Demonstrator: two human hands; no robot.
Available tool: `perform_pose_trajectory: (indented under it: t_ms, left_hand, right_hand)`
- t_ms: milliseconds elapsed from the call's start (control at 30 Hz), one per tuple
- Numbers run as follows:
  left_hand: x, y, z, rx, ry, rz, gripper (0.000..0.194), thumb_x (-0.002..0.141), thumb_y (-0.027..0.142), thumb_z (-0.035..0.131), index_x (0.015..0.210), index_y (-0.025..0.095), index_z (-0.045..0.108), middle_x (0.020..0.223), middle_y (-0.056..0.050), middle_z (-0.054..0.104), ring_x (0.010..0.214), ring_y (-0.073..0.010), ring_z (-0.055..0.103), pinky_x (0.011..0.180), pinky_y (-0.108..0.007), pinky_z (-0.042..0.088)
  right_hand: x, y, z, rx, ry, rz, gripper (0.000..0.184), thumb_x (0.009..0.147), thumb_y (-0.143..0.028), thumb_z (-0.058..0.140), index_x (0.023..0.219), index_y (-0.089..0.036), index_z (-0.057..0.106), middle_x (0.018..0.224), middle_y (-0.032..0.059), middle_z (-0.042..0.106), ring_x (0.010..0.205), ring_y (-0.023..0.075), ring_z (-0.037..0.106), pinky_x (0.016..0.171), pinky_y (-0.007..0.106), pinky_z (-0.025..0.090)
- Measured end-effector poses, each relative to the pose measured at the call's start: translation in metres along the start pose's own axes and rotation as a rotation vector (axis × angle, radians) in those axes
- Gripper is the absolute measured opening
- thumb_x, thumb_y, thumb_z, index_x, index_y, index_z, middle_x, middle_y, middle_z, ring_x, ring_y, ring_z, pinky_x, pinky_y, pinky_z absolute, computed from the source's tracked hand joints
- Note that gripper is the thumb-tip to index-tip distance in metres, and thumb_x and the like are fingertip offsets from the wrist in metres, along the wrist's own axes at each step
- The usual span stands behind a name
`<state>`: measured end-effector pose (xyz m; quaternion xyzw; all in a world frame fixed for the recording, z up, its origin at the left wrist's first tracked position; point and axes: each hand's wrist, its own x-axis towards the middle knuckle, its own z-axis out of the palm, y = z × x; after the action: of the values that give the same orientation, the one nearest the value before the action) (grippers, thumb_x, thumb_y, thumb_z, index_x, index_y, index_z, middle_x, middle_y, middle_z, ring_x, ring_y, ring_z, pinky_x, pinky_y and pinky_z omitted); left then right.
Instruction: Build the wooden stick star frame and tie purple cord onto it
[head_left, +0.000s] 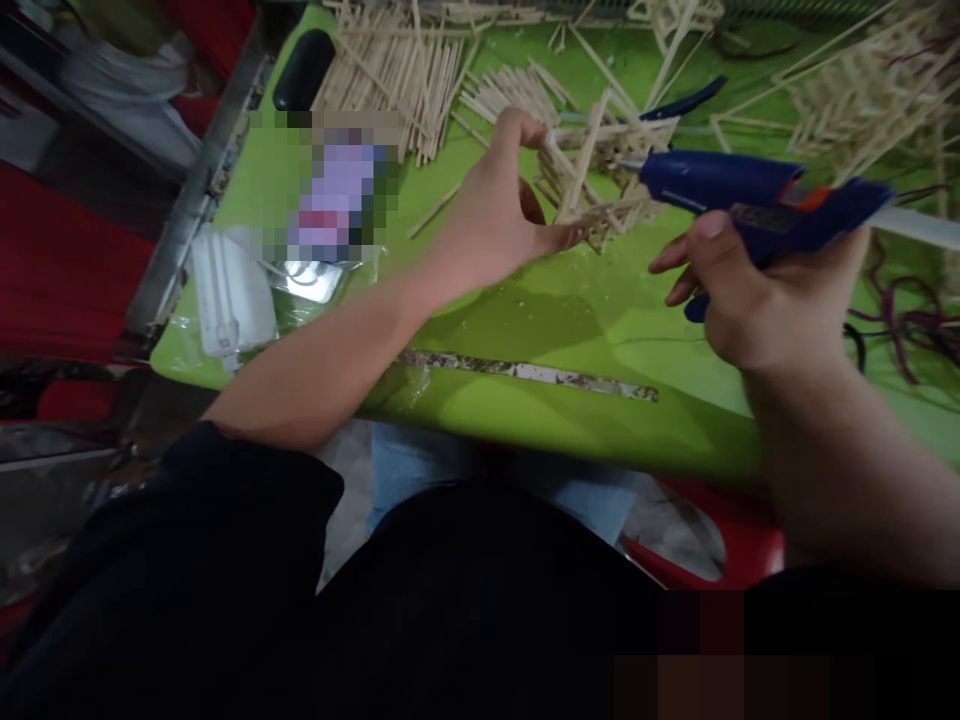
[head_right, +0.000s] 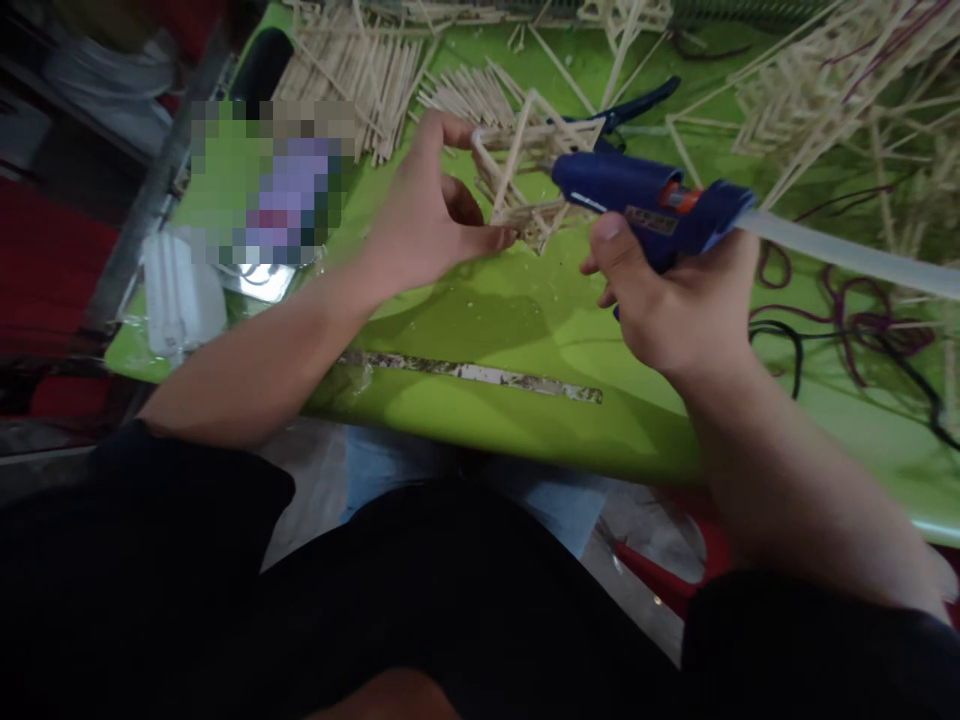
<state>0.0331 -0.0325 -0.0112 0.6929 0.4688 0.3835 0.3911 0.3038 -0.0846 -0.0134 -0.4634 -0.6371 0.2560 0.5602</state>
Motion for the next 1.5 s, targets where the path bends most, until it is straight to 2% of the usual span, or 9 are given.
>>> perform_pose_trajectory:
  t_ms: [133,233,367,500,700,867,1000,1333,1500]
  left_hand:
    - [0.007,-0.006,-0.002,-0.108,-0.039,-0.12,0.069,0.086,0.046,0.104,0.127,0.036,0.049,0.096,0.001,0.08,0.09,-0.0243,0.072,0.078,-0.045,0.049]
    - [0.012,-0.011,-0.001,-0.158,-0.053,-0.124,0.068,0.085,0.039,0.104,0.125,0.034,0.049,0.1,0.001,0.078,0.097,-0.0221,0.074,0.083,-0.04,0.052]
    - [0.017,-0.02,0.0,-0.232,-0.073,-0.104,0.068,0.085,0.037,0.103,0.13,0.03,0.051,0.104,0.0,0.078,0.102,-0.0221,0.078,0.089,-0.04,0.057]
    - [0.02,-0.027,-0.002,-0.151,-0.085,-0.088,0.067,0.09,0.041,0.1,0.139,0.03,0.056,0.123,-0.007,0.079,0.116,-0.0256,0.081,0.095,-0.039,0.06]
    - [0.024,-0.032,-0.006,-0.183,-0.111,-0.033,0.069,0.08,0.042,0.106,0.132,0.031,0.062,0.131,-0.007,0.074,0.115,-0.0235,0.077,0.095,-0.038,0.062]
    - [0.022,-0.032,-0.006,-0.154,-0.116,-0.047,0.07,0.077,0.048,0.108,0.131,0.036,0.063,0.139,-0.006,0.072,0.115,-0.0237,0.075,0.094,-0.038,0.065]
    - [0.021,-0.028,-0.008,-0.129,-0.12,-0.049,0.072,0.077,0.049,0.107,0.132,0.036,0.063,0.142,-0.007,0.073,0.115,-0.0242,0.077,0.091,-0.037,0.066]
    - [0.027,-0.035,-0.01,-0.211,-0.109,0.02,0.075,0.069,0.059,0.111,0.129,0.038,0.071,0.137,-0.004,0.075,0.126,-0.0293,0.069,0.105,-0.05,0.063]
    - [0.03,-0.03,-0.022,-0.429,-0.267,0.155,0.082,0.064,0.044,0.114,0.134,0.037,0.073,0.141,-0.002,0.079,0.142,-0.0279,0.068,0.118,-0.045,0.061]
  right_hand:
    - [0.016,0.025,0.003,0.095,0.199,-0.166,0.066,0.089,-0.088,0.089,0.102,-0.025,0.073,0.079,-0.0013,0.078,0.058,0.0157,0.073,0.045,0.025,0.055]
    - [0.028,0.037,0.003,0.143,0.343,-0.196,0.077,0.083,-0.099,0.083,0.109,-0.029,0.068,0.079,-0.0029,0.076,0.067,0.0205,0.079,0.044,0.024,0.053]
    - [0.037,0.04,0.001,0.12,0.321,-0.091,0.086,0.076,-0.108,0.079,0.106,-0.028,0.067,0.089,0.0001,0.079,0.074,0.0237,0.083,0.043,0.026,0.054]
    - [0.04,0.035,0.0,0.232,0.305,0.005,0.093,0.063,-0.112,0.083,0.101,-0.028,0.069,0.084,0.0001,0.08,0.073,0.0274,0.083,0.044,0.03,0.056]
    - [0.038,0.028,-0.007,0.228,0.249,0.047,0.08,0.073,-0.102,0.089,0.08,-0.025,0.07,0.078,0.0054,0.072,0.057,0.0214,0.068,0.046,0.038,0.054]
    - [0.03,0.02,-0.003,0.22,0.163,0.05,0.051,0.078,-0.061,0.106,0.086,-0.027,0.07,0.077,0.0004,0.069,0.054,0.0176,0.062,0.049,0.038,0.055]
    - [0.028,0.014,0.0,0.224,0.147,0.041,0.041,0.079,-0.048,0.105,0.081,-0.026,0.07,0.072,-0.0009,0.067,0.051,0.0169,0.061,0.05,0.038,0.056]
    - [0.027,0.005,0.003,0.271,0.218,0.094,0.048,0.069,-0.053,0.107,0.081,-0.028,0.068,0.071,-0.0025,0.07,0.052,0.0169,0.061,0.046,0.036,0.053]
    - [0.032,-0.003,-0.008,0.306,0.179,0.144,0.048,0.075,-0.063,0.105,0.082,-0.026,0.076,0.083,0.0042,0.078,0.052,0.0175,0.063,0.044,0.038,0.052]
